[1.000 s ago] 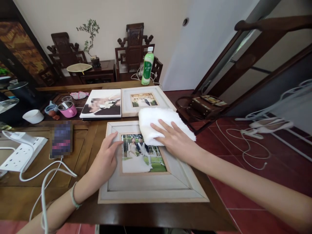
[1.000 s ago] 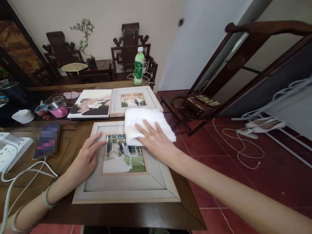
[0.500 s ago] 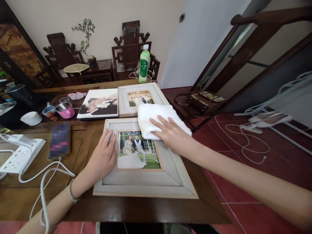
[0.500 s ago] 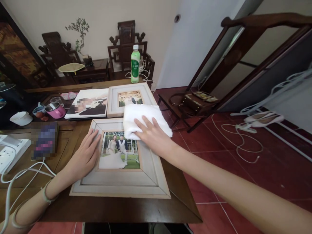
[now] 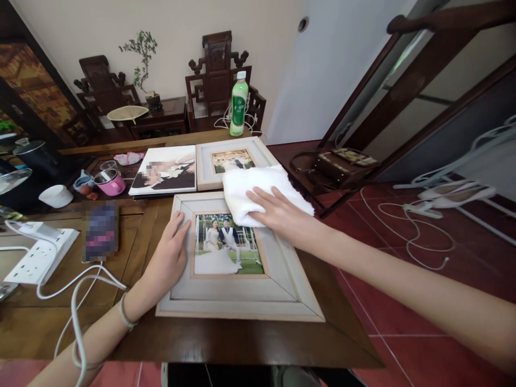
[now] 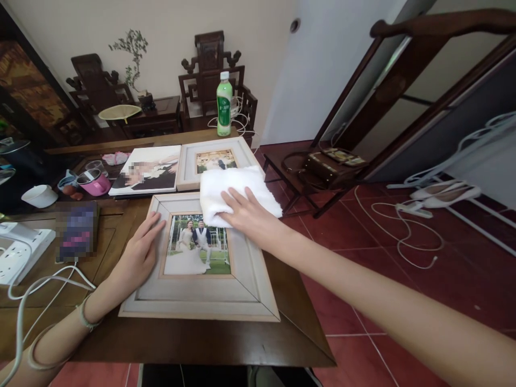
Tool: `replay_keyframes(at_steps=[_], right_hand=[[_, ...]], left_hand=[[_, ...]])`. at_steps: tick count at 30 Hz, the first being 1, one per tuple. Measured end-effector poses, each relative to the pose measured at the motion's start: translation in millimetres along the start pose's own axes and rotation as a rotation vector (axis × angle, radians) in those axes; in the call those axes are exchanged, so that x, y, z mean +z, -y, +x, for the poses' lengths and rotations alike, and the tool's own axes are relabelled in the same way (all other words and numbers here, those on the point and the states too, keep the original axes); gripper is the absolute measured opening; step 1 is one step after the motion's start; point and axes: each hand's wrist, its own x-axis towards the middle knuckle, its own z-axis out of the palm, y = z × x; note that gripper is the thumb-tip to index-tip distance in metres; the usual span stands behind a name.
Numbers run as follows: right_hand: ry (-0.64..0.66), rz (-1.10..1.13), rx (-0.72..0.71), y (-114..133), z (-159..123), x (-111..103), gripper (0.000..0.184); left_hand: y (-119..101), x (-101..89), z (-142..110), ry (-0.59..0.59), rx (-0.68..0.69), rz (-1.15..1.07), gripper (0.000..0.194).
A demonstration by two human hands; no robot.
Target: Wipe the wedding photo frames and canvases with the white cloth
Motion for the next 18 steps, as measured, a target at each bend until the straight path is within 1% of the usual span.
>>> replay_keyframes(at_steps=[2, 4, 7, 9, 10, 12, 14, 16, 18], right_hand=[[0.023, -0.022, -0.016, 3.7, -1.1, 1.2, 0.065], [0.039, -0.034, -0.019, 8.6, -4.0, -2.2, 0.064], [0.066, 0.003, -0.03, 21.1, -12.9, -13.6, 0.061], [0.097, 0.056, -0.035, 34.5, -23.6, -23.3, 0.058], [0.113, 0.089, -0.035, 42.9, -30.7, -28.4, 0.054], [0.121, 0.171, -0.046, 62.4, -48.2, -38.3, 0.04], [0.083, 0.259, -0.074, 83.9, -67.8, -46.8, 0.022], [0.007, 0.302, -0.057, 103.9, -84.3, -52.0, 0.013], [-0.038, 0.307, -0.027, 117.5, -92.7, -53.4, 0.01]], left_hand=[[0.4, 1.5, 0.2, -0.01, 0.0, 0.003, 0.056], [1.8, 2.8, 0.2, -0.01, 0.008, 0.007, 0.057], [4.2, 4.5, 0.0, -0.017, 0.025, 0.018, 0.056], [4.5, 5.1, 0.0, -0.035, 0.034, 0.02, 0.056], [4.3, 5.1, 0.2, -0.038, 0.035, 0.016, 0.057], [3.1, 4.7, 0.8, -0.018, 0.027, -0.005, 0.061], [2.1, 3.7, 1.6, 0.014, 0.021, -0.028, 0.065], [2.0, 2.8, 2.2, 0.035, 0.023, -0.038, 0.066], [2.7, 2.4, 2.3, 0.044, 0.027, -0.035, 0.066]])
